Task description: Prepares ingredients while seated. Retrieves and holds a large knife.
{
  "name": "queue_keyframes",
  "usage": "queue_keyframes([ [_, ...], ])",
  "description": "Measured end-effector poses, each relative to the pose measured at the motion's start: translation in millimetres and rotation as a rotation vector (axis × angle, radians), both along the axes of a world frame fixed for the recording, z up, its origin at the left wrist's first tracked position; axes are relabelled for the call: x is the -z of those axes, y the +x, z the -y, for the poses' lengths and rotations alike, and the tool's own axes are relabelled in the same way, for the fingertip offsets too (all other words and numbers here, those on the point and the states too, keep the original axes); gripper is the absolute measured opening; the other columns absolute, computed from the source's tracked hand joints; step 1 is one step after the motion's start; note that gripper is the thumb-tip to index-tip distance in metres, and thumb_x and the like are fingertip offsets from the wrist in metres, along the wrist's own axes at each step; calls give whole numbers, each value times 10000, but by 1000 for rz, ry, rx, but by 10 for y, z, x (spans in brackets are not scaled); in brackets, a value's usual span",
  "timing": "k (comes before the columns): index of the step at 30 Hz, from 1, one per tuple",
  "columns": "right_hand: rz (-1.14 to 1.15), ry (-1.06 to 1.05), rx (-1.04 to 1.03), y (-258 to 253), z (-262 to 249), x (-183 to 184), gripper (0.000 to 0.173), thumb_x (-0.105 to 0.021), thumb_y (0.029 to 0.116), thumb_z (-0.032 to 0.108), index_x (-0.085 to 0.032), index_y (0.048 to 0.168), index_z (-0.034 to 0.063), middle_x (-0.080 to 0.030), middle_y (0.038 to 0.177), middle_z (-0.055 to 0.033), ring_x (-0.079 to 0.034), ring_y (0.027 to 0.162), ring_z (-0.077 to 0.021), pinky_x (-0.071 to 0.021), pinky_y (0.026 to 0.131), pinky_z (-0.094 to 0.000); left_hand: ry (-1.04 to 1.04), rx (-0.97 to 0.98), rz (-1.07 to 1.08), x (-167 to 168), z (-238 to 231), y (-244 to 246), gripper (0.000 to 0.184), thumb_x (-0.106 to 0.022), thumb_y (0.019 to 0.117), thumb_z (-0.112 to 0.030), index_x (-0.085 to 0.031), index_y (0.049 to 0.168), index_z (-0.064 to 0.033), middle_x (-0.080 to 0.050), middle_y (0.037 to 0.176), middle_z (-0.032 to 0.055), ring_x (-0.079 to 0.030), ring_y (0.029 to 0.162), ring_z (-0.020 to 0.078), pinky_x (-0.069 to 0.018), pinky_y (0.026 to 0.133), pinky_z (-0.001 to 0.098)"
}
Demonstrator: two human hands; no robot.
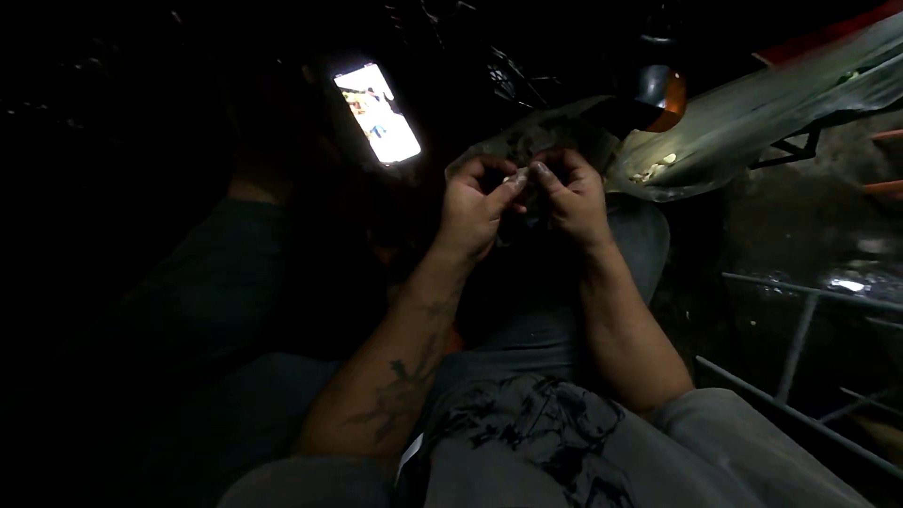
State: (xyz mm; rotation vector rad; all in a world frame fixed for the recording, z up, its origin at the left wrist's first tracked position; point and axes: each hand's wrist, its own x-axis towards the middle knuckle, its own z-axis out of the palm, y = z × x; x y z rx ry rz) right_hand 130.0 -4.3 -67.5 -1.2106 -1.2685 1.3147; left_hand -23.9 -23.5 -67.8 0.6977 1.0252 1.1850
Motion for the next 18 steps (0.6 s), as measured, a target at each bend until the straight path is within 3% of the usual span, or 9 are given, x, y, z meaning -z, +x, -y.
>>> queue_keyframes([
  [6, -220, -282, -3, 3, 58, -58, 90, -600, 1022, 99, -645, 1040, 24, -677, 859, -33, -643, 718, -91, -580, 668, -265, 32, -10, 1, 33, 45, 25, 88, -647, 974, 7, -635, 1056, -24, -684, 924, 32, -679, 734, 113, -608, 632, 258],
  [11, -208, -247, -15, -59, -7, -95, 144, -559, 1044, 133, -653, 1056, 24, -681, 846, -26, -654, 721, -89, -593, 678, -278, 13, -89, -32, 13, -23, 64, 106, -667, 955, 26, -661, 1059, 7, -690, 901, 64, -666, 685, 123, -604, 598, 267],
  [15, -166, -243, 13, -75, 32, -100, 152, -532, 1060, 121, -638, 1072, 14, -672, 840, -24, -651, 723, -79, -588, 689, -263, 132, -178, -253, 18, 64, 176, 112, -667, 971, -9, -709, 1065, 33, -723, 891, 50, -680, 674, 93, -604, 590, 247],
  [18, -152, -164, -6, -63, 39, -49, 138, -531, 1056, 110, -630, 1071, 15, -672, 859, -15, -654, 744, -73, -590, 707, -260, 293, -155, -489, 66, 120, 172, 201, -671, 983, -81, -726, 1141, 31, -715, 1020, 83, -679, 744, 66, -602, 638, 221],
])
